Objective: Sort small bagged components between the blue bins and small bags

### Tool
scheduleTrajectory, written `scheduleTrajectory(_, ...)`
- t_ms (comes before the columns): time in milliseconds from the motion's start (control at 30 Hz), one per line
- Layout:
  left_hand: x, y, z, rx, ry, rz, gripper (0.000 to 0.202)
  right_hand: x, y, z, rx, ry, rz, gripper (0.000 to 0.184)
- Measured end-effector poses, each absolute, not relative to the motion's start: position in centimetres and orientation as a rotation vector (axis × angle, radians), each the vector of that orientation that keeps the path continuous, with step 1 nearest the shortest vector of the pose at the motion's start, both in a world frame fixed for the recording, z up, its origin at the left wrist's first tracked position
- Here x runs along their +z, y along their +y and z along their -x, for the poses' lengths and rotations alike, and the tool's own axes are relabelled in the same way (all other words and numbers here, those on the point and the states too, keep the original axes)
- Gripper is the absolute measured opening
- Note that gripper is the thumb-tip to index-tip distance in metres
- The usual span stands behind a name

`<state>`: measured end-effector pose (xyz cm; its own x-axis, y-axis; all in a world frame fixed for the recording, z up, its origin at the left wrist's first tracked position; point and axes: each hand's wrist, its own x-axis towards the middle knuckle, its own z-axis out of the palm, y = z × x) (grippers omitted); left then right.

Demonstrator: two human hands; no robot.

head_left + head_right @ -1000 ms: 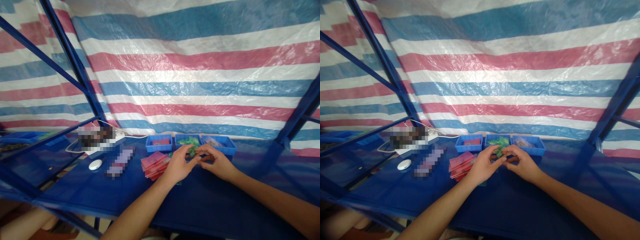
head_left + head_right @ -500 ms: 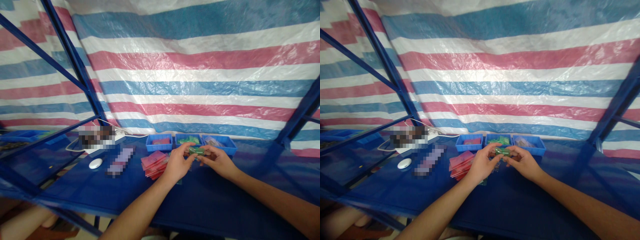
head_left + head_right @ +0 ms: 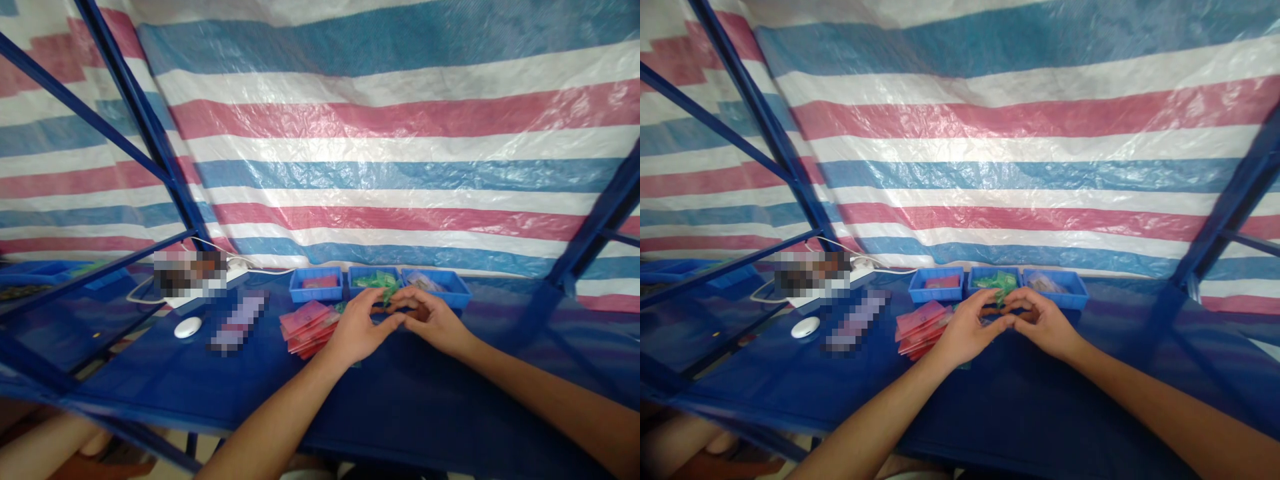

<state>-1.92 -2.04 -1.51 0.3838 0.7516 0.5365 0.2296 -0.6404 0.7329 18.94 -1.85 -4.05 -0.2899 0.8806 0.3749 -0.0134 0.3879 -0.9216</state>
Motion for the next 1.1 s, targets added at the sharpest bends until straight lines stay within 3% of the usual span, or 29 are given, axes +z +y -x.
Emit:
scheduleTrajectory(200, -1.1, -1.6, 2.2, 1.215, 0.932, -2.073, 0.022, -3.9, -1.7, -19.2, 0.963, -1.556, 0.872, 0.028)
scheduleTrajectory(433, -1.3, -1.8, 2.0, 1.187, 0.841, -1.966, 0.032, -4.3, -1.2, -19.5, 0.981, -1.54, 0.92, 0.043)
scheduleTrajectory(633, -1.2, -1.8, 2.0, 1.32, 0.904, -1.984, 0.034, -4.1, -1.3, -19.5, 0.988, -1.521, 0.924, 0.035)
scheduleTrajectory(733, -1.0, -2.0, 1.9, 1.351, 0.887, -1.999, 0.027, -4.1, -0.9, -19.7, 0.941, -1.449, 0.92, 0.038)
scheduleTrajectory(933, -1.1, -2.2, 1.7, 1.248, 0.768, -2.066, 0.043, -4.6, -1.1, -19.7, 1.063, -1.492, 0.846, 0.043)
scheduleTrajectory(1100, -1.2, -1.8, 2.0, 1.31, 0.805, -1.998, 0.039, -4.2, -1.7, -19.6, 1.106, -1.582, 0.814, 0.049)
